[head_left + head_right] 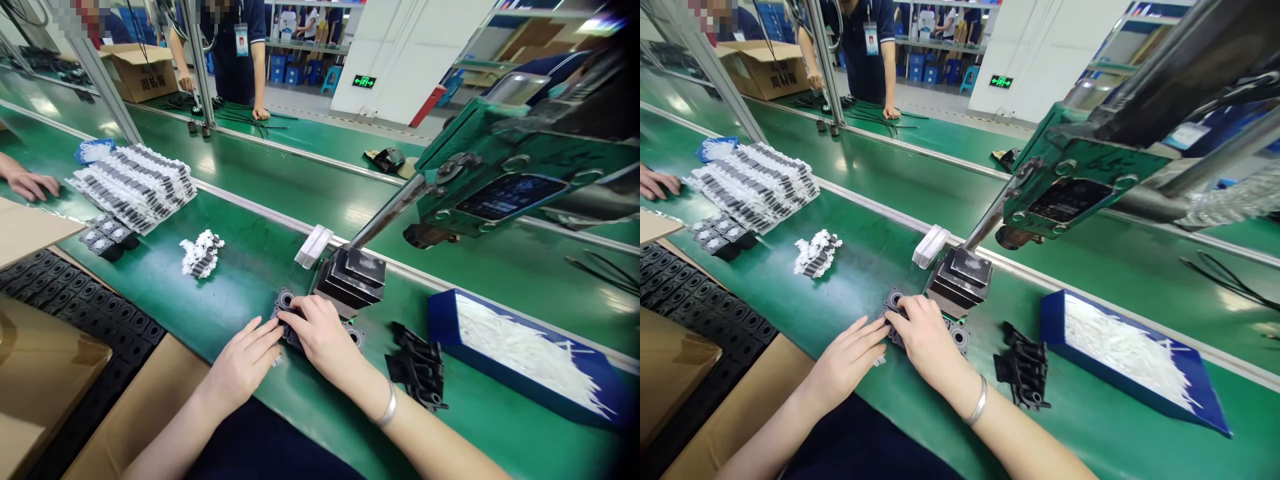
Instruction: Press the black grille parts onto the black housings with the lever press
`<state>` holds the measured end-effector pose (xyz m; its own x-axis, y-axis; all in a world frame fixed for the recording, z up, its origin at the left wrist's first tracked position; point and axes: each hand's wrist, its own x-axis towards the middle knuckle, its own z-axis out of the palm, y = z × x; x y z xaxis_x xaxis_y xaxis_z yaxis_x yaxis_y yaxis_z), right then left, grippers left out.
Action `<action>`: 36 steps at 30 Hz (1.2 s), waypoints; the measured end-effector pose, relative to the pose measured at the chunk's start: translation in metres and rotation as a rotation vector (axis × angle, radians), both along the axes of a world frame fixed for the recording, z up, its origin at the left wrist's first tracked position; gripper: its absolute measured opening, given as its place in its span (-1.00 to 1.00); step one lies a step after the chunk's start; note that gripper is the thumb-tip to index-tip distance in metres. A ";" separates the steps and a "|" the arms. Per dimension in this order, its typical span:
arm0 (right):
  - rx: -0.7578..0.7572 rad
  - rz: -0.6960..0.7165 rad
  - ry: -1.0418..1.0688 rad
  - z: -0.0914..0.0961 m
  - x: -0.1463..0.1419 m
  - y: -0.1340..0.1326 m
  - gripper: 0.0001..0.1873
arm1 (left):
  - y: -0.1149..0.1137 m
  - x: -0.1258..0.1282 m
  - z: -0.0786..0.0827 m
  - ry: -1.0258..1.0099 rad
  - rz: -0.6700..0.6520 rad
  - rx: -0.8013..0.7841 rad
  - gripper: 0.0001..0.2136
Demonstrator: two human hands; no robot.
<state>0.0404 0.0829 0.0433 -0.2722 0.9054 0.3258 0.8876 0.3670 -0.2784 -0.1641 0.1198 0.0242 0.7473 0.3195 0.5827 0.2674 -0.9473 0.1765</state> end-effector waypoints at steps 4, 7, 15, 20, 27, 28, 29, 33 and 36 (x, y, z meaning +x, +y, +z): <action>0.046 -0.025 -0.003 0.000 0.005 -0.016 -0.68 | -0.002 -0.001 0.000 -0.001 -0.003 -0.059 -0.81; 0.045 -0.038 0.137 0.009 0.005 -0.024 -0.74 | -0.005 0.002 0.004 -0.083 0.054 -0.160 -0.81; -0.066 0.072 0.543 0.023 0.001 -0.028 -0.81 | -0.020 0.018 0.015 -0.214 0.120 -0.493 -0.78; -0.066 0.129 0.533 0.020 0.014 -0.024 -0.70 | -0.027 0.022 0.002 -0.061 0.138 -0.572 -0.74; 0.006 -0.070 0.469 0.006 0.037 -0.025 -0.74 | -0.028 0.004 0.015 -0.283 0.212 -0.718 -0.79; 0.019 -0.101 0.445 0.005 0.039 -0.026 -0.75 | -0.026 -0.001 0.018 -0.304 0.253 -0.711 -0.81; 0.015 -0.118 0.414 0.005 0.039 -0.028 -0.76 | -0.023 -0.006 0.020 -0.310 0.286 -0.676 -0.82; -0.082 -0.169 0.295 0.005 0.031 -0.027 -0.81 | -0.010 -0.012 0.016 -0.231 0.205 -0.469 -0.76; -0.102 -0.194 0.249 0.005 0.023 -0.024 -0.86 | -0.011 0.000 0.009 -0.130 0.005 -0.290 -0.75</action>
